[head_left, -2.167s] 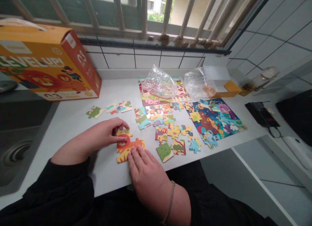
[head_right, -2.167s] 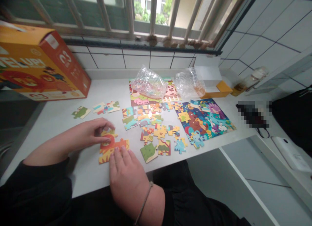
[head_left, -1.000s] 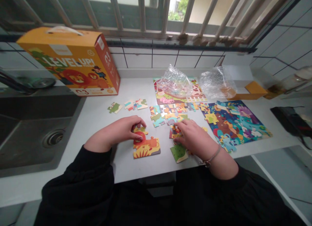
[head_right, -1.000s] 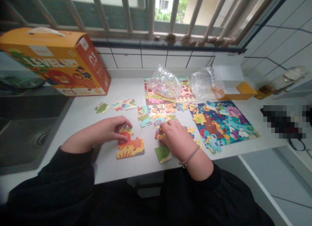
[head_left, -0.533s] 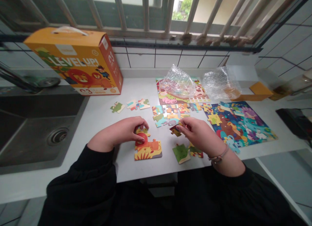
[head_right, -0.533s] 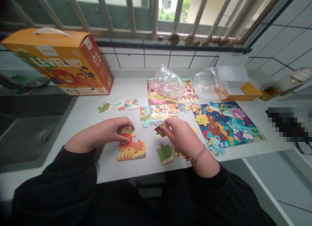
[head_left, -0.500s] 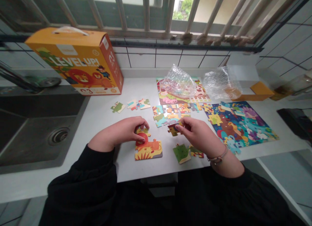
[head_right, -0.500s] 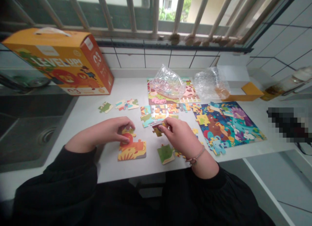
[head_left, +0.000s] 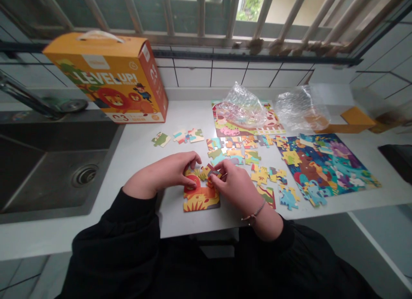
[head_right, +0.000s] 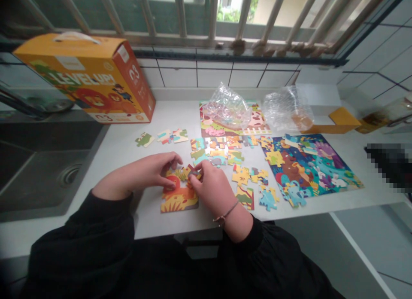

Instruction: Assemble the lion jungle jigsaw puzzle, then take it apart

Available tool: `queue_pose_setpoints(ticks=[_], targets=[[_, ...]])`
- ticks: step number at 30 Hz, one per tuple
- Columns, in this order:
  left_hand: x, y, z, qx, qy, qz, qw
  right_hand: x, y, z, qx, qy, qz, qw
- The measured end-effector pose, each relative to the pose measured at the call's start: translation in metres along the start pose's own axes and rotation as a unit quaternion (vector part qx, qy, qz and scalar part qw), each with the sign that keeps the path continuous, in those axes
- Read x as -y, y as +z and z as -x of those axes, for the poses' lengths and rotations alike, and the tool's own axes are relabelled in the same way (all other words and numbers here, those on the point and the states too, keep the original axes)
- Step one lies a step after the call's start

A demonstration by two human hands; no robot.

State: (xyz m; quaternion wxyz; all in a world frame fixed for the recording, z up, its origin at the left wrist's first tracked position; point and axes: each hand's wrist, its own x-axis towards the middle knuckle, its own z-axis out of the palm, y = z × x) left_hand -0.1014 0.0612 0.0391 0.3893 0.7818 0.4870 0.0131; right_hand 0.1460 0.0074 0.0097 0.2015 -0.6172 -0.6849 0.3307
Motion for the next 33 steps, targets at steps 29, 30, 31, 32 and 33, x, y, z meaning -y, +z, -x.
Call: queue_pose_setpoints(ticks=[29,30,31,32,33], targets=[[0.004,0.001,-0.001,-0.002,0.037,-0.012,0.999,0.013,0.012,0.013,-0.009,-0.068,0.196,0.978],[0.004,0.001,-0.001,-0.002,0.037,-0.012,0.999,0.012,0.012,0.015,-0.009,-0.087,0.187,0.978],[0.004,0.001,-0.001,-0.002,0.037,-0.011,0.999,0.012,0.012,0.016,-0.007,-0.108,0.179,0.978],[0.005,0.001,-0.002,-0.002,0.038,-0.011,0.999,0.011,0.012,0.017,-0.005,-0.13,0.174,0.976],[0.005,0.002,-0.002,-0.002,0.039,-0.012,0.999,0.01,0.012,0.017,-0.003,-0.151,0.172,0.973]])
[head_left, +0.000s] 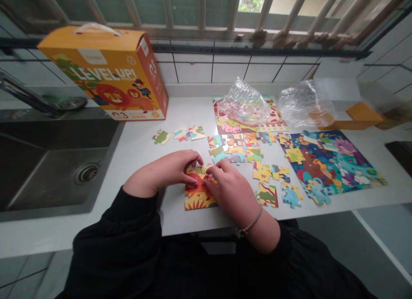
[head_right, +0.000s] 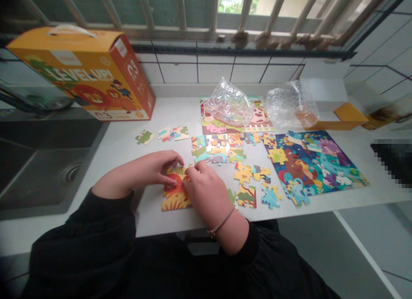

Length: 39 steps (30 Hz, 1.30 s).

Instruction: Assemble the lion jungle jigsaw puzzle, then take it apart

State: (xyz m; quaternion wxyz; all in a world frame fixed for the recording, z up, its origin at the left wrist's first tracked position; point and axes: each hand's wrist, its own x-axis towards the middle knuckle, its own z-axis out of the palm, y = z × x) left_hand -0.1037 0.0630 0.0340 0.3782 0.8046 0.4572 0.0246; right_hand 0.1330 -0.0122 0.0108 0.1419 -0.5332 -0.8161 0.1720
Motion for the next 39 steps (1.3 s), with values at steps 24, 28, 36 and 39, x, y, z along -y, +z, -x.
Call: queue_pose_setpoints(ticks=[24,28,36,39], targets=[[-0.004,0.007,-0.008,-0.114,0.033,-0.043,0.992,-0.028,-0.022,0.107,-0.12,-0.222,0.049,0.966],[-0.014,0.014,-0.017,-0.164,0.117,-0.046,0.978,-0.064,-0.025,0.114,-0.188,-0.165,0.035,0.967],[-0.013,0.028,-0.039,-0.106,0.172,-0.088,0.975,-0.093,-0.009,0.114,-0.272,-0.139,-0.025,0.952],[-0.008,0.027,-0.039,-0.121,0.151,-0.107,0.975,-0.095,-0.006,0.117,-0.274,-0.134,-0.054,0.951]])
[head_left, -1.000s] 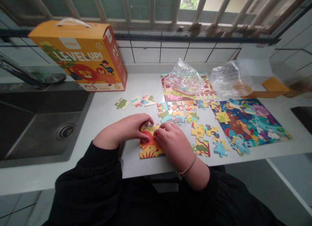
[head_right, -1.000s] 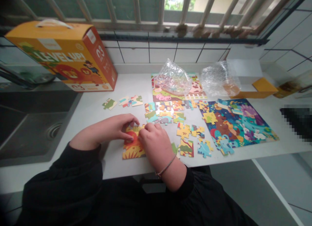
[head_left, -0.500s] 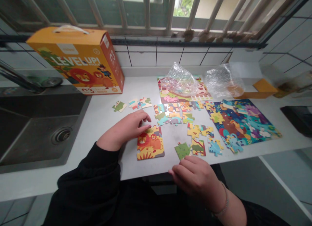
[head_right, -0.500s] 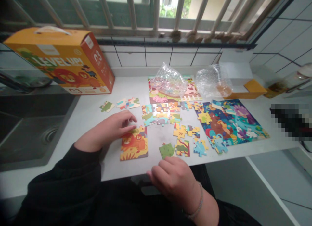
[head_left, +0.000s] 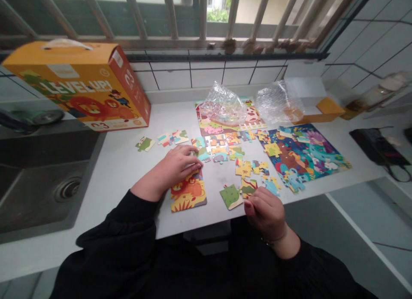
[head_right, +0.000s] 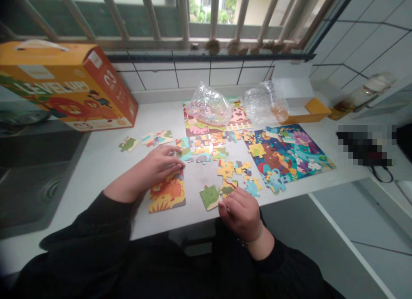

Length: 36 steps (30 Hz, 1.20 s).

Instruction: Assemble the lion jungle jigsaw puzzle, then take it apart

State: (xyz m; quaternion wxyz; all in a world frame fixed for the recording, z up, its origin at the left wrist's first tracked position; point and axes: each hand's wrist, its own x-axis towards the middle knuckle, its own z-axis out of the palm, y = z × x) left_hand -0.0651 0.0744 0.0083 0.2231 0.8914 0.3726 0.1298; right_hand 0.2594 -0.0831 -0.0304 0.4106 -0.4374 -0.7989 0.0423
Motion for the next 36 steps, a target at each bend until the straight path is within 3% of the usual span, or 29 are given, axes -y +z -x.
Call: queue_pose_setpoints(ticks=[6,18,23,25,31,36], targets=[[0.013,-0.001,0.006,-0.046,-0.002,-0.002,0.999,-0.004,0.002,0.002,-0.021,-0.042,-0.03,0.998],[0.022,-0.011,0.015,-0.091,-0.067,-0.024,0.993,-0.005,0.003,0.0,0.002,-0.036,-0.016,0.999],[0.02,-0.016,0.02,-0.116,-0.143,-0.039,0.982,-0.005,0.004,0.001,0.003,-0.031,-0.014,0.999],[0.015,-0.02,0.022,-0.099,-0.183,-0.028,0.978,-0.004,0.004,0.001,0.004,-0.03,-0.013,0.999],[0.003,-0.026,0.023,0.067,-0.19,0.068,0.977,-0.004,0.005,0.0,0.006,-0.027,-0.009,1.0],[-0.002,-0.026,0.019,0.107,-0.183,0.068,0.975,-0.002,0.007,-0.005,0.004,-0.023,0.027,0.999]])
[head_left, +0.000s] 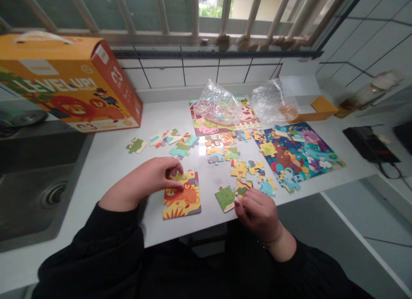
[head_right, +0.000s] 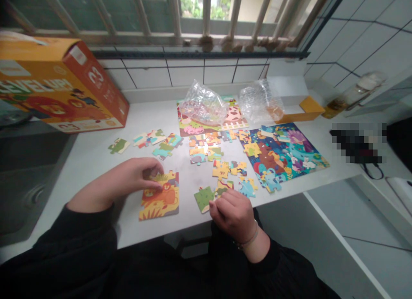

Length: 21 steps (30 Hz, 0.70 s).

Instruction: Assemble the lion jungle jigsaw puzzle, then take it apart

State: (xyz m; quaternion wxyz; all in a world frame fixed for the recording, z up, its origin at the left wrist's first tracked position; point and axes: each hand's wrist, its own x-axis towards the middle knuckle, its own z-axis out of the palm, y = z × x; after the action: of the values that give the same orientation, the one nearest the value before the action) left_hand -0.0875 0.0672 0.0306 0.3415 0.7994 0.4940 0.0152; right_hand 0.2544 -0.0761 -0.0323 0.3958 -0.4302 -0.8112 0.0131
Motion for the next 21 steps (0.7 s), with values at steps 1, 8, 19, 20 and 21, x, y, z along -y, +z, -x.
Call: queue_pose_setpoints(ticks=[1,8,19,20,21], targets=[[-0.001,0.0,-0.001,0.005,0.0,-0.002,1.0,0.0,0.0,-0.001,-0.002,0.003,0.008,1.0],[-0.005,0.004,-0.002,0.006,0.004,-0.025,1.0,0.003,-0.003,-0.001,0.048,-0.005,0.032,0.998],[-0.015,0.015,-0.014,-0.019,0.072,-0.026,0.997,0.01,-0.023,0.019,0.087,-0.1,0.029,0.991],[-0.015,0.016,-0.015,-0.021,0.08,-0.024,0.996,0.011,-0.026,0.019,0.08,-0.109,0.025,0.99],[-0.015,0.016,-0.017,-0.022,0.085,-0.023,0.996,0.011,-0.03,0.02,0.072,-0.117,0.02,0.99]])
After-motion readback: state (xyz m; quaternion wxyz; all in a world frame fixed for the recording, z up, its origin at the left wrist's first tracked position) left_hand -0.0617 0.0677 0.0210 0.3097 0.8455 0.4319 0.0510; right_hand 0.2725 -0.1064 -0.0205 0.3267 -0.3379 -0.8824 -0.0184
